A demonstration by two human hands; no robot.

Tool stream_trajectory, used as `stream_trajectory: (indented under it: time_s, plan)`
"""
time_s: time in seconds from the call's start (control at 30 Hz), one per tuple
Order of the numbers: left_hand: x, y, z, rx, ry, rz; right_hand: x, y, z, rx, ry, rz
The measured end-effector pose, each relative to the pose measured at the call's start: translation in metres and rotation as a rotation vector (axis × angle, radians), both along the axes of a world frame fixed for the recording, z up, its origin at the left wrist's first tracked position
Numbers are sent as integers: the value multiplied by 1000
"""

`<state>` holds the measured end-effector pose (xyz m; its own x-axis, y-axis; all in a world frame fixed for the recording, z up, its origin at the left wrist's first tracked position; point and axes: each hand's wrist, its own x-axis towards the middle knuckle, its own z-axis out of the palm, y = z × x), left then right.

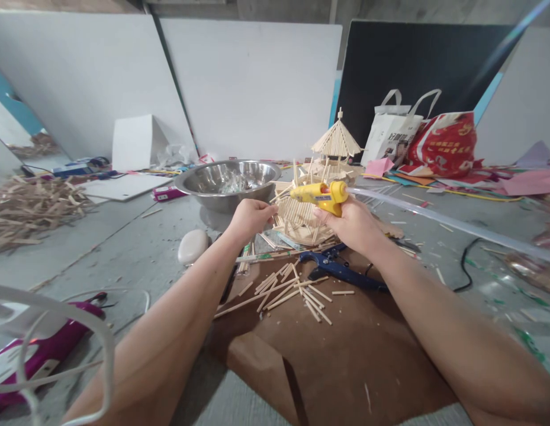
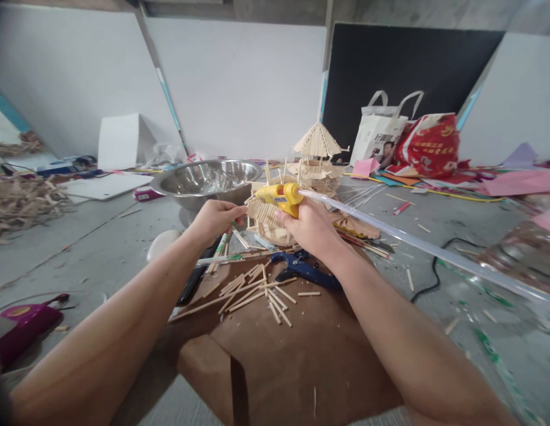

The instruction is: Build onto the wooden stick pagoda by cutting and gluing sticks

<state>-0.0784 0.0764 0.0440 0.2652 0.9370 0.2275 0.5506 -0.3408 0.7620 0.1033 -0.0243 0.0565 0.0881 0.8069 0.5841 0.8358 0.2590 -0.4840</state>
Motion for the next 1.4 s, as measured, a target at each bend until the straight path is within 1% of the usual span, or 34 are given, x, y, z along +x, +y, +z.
stream_trajectory:
  time_s: [0.17,0.33,0.43,0.6,0.73,0.87,1.13,1.4]
  plan:
    - [0,-3,2,-11,-10,15,9,-2,6,16,50,8]
    - [1,-6,3,-6,-45,-16,19,-8,16,-1,140,-50]
    - [3,-4,1,5,-95,2,20,-10,19,-7,172,-73]
    - [8,1,-5,58,-134,55,19,-8,17,-11,170,-60]
    - [12,2,-5,80,-140,67,20,-7,15,0,158,-49]
    - [14,1,-5,48,-154,66,21,-8,15,-3,162,-59]
    - [18,-1,-2,-51,-254,63,21,-8,16,1,171,-54]
    - [19,-4,1,-39,-233,83,21,-9,17,-6,175,-56]
